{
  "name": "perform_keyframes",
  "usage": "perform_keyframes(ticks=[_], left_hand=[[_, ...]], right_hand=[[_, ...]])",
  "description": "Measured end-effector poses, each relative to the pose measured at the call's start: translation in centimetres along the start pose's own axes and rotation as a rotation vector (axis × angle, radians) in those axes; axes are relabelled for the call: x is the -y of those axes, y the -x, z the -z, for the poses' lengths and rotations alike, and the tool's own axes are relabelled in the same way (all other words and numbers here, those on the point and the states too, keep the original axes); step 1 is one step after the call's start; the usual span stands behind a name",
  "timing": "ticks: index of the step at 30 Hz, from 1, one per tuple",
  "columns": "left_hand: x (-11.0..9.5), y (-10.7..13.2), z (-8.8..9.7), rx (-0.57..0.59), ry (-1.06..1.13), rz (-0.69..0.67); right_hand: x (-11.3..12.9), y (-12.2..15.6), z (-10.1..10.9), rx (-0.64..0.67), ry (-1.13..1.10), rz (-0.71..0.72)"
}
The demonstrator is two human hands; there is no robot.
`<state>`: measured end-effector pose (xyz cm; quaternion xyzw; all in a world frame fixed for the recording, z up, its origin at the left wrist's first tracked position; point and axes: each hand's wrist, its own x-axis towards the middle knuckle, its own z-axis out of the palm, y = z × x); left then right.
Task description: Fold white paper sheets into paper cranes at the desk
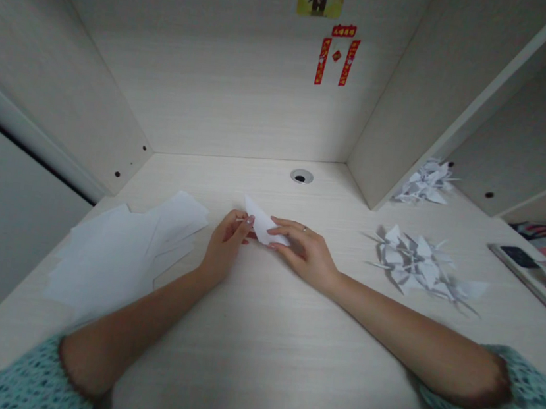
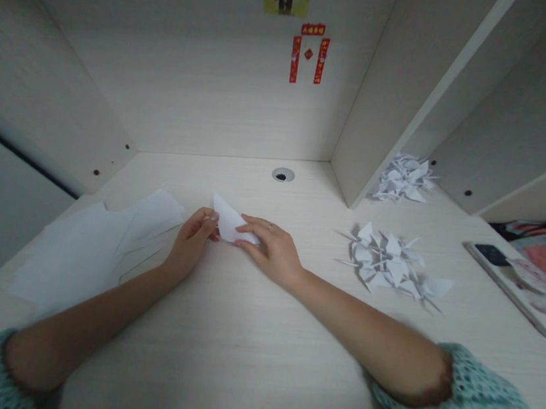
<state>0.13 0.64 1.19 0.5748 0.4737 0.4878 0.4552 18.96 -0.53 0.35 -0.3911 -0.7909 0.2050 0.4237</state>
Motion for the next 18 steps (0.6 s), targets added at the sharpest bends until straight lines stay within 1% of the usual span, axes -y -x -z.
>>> perform_keyframes(ticks=[5, 13, 18], left_hand=[[0.2, -0.14, -0.03, 0.013, 0.023, 0.023], [0.92, -0.21, 0.06, 0.021, -0.009, 0.05], [0.78, -0.15, 0.01, 0.042, 0.013, 0.047]], right_hand=[[-0.22, 0.04, -0.05, -0.014, 0.029, 0.012], [-0.51, -0.01, -0.18, -0.101, 0.079, 0.073], [-0.46, -0.02, -0.21, -0.16, 0.067, 0.05]])
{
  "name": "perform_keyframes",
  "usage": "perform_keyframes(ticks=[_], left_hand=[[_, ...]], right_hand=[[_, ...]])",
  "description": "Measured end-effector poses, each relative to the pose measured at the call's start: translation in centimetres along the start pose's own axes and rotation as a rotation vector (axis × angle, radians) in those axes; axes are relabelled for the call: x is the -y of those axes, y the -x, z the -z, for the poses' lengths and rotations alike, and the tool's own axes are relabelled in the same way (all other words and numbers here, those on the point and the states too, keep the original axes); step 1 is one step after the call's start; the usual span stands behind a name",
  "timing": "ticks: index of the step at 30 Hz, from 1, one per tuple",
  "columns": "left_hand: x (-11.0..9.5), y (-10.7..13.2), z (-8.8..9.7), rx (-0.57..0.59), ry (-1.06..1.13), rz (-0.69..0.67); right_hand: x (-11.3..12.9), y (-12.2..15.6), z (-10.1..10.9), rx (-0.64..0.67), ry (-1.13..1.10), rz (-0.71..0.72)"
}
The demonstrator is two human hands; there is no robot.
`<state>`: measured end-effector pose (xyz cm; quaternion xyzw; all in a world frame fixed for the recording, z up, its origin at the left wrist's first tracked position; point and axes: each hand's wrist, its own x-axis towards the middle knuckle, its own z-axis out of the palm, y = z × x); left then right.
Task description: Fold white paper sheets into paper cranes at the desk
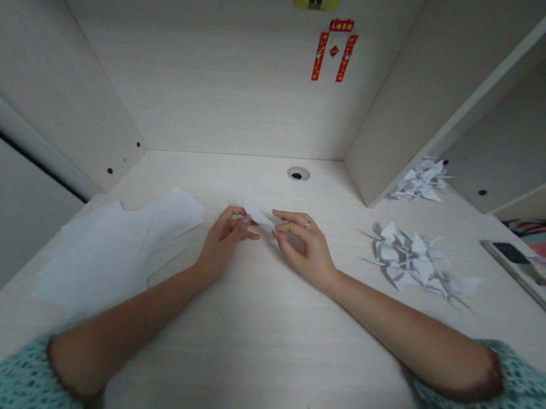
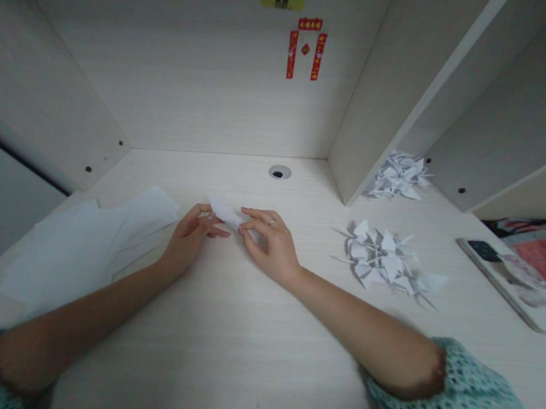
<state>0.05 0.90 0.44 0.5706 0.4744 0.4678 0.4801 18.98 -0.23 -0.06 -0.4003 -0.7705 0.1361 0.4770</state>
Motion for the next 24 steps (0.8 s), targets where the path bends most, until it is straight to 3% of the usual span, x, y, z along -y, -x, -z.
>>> perform_keyframes(ticks=[8, 15, 20, 24], left_hand=[[0.0, -0.1, -0.2, 0.069, 0.144, -0.003], [0.2, -0.1, -0.1, 0.102, 0.122, 0.006], [-0.1, 0.3, -0.3, 0.149, 0.129, 0.029], [0.0, 0.5, -0.3, 0.133, 0.044, 0.047]], right_hand=[[0.0, 0.0, -0.2, -0.031, -0.097, -0.088], [-0.5, -0.4, -0.5, -0.052, -0.379, -0.277], [-1.1, -0.5, -0.9, -0.156, -0.516, -0.464], [-1.3, -0.6, -1.0, -0.252, -0.596, -0.521]])
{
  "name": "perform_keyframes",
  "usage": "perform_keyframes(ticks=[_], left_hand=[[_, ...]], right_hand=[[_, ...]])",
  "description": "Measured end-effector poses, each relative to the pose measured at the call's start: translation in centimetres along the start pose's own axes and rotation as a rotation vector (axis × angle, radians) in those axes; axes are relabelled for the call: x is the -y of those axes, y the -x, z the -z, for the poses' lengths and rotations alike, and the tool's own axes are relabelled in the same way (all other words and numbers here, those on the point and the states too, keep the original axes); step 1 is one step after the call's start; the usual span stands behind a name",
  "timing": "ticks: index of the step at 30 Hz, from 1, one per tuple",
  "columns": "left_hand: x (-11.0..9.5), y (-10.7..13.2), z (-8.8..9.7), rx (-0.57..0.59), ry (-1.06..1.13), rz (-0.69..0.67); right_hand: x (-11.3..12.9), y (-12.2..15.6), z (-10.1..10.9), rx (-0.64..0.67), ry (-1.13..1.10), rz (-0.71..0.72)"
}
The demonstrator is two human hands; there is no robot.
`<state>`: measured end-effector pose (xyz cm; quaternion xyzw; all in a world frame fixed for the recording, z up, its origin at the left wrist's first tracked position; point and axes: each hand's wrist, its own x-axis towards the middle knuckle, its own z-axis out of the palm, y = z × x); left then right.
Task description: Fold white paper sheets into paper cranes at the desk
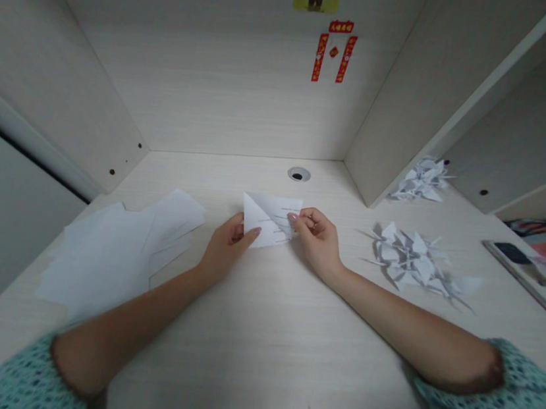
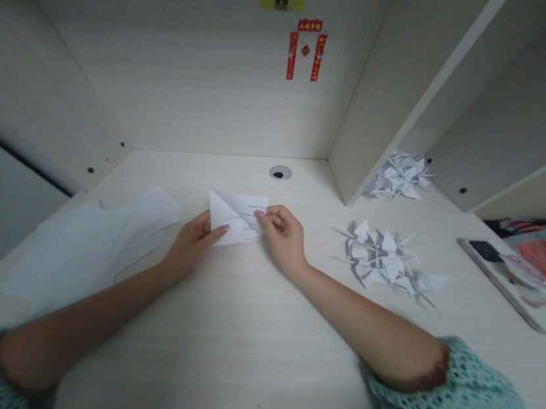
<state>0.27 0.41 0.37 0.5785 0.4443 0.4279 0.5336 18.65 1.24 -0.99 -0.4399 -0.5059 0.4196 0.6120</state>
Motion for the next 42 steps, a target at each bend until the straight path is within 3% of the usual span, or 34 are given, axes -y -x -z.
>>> perform_keyframes(ticks=[7, 10, 16, 20, 26, 42], left_hand=[[-0.6, 0.2, 0.7, -0.239, -0.407, -0.142], [-0.9, 0.1, 1.0, -0.259, -0.469, -0.148], [-1.0, -0.3, 1.2, -0.229, -0.338, -0.157], [-0.8, -0.4, 1.4, -0.233, -0.247, -0.177], [-0.1, -0.8, 1.8, -0.266, -0.139, -0.127], [0.6, -2.3, 2.7, -0.274, 0.327, 0.113]], right_hand=[[0.7, 0.0, -0.1, -0.014, -0.007, -0.032], [0.8, 0.1, -0.1, 0.005, -0.013, -0.053], [0.0, 0.0, 0.1, 0.09, -0.05, -0.013], [-0.3, 0.1, 0.4, 0.124, 0.02, 0.12], [0.5, 0.5, 0.5, 0.368, 0.181, 0.22], [0.5, 0.7, 0.4, 0.306, 0.205, 0.317]])
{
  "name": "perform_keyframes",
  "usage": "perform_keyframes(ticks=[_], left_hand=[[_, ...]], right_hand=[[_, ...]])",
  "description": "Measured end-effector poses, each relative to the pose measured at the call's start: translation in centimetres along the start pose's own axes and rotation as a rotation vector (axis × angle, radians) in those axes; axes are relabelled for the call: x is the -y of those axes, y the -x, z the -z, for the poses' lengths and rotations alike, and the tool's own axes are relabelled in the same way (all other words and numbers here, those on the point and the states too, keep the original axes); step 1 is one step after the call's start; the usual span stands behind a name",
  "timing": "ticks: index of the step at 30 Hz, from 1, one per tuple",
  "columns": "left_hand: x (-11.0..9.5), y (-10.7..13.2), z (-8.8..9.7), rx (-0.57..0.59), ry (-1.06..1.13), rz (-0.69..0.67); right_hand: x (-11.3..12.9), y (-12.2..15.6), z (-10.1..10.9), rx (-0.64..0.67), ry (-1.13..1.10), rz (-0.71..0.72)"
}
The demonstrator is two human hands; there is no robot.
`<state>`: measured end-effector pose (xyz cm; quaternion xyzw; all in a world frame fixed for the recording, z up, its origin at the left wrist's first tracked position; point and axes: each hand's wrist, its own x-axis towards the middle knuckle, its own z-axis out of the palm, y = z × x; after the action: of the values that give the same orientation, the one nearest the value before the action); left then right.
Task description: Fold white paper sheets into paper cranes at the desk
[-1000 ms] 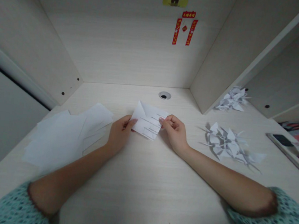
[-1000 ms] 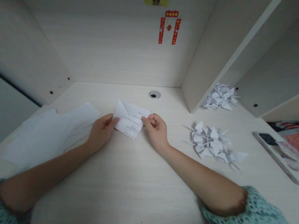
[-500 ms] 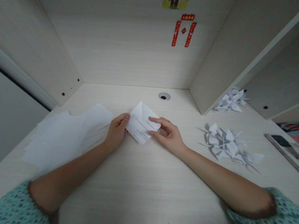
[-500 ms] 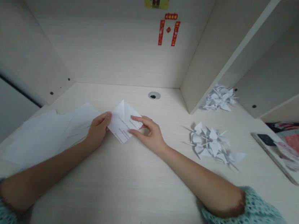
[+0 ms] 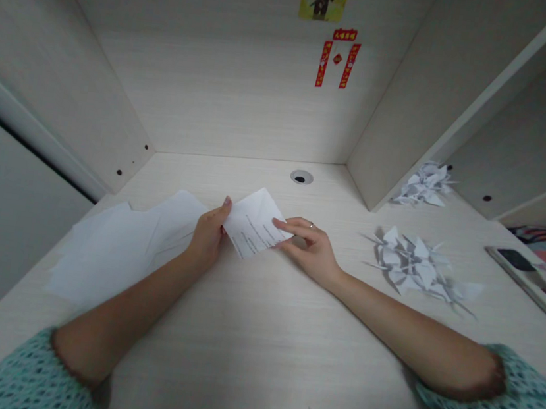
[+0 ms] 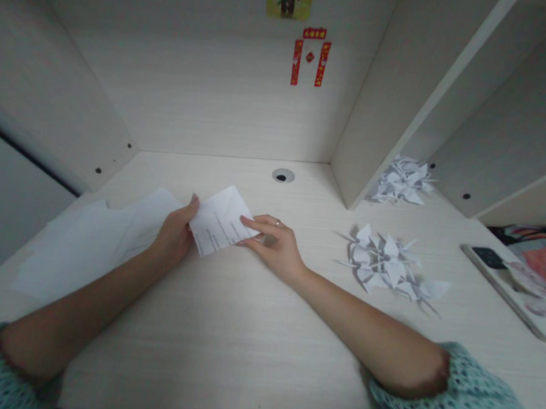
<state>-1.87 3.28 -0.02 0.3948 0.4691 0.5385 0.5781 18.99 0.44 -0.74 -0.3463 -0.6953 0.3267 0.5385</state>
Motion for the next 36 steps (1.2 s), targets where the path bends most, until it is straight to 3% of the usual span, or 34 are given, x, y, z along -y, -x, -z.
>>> perform_keyframes(ticks=[9, 17, 20, 24, 29, 36], left_hand=[[-0.4, 0.1, 0.0, -0.048, -0.133, -0.065], [-0.5, 0.8, -0.2, -0.037, -0.346, -0.151], [-0.4, 1.2, -0.4, -0.042, -0.298, -0.21], [-0.7, 1.9, -0.7, 0.086, -0.184, -0.182], [-1.5, 2.6, -1.0, 0.179, -0.235, -0.16], [-0.7, 3.1, -1.6, -0.001, -0.267, -0.191]], right_hand=[[0.1, -0.1, -0.1, -0.084, -0.224, -0.229], [-0.6, -0.6, 0.2, -0.285, -0.291, -0.45], [-0.4, -0.5, 0.2, -0.242, -0.284, -0.454], [0.2, -0.3, 0.0, -0.135, -0.244, -0.448], [0.2, -0.3, 0.0, -0.168, -0.228, -0.468], [0.2, -0.3, 0.0, -0.149, -0.226, -0.468]])
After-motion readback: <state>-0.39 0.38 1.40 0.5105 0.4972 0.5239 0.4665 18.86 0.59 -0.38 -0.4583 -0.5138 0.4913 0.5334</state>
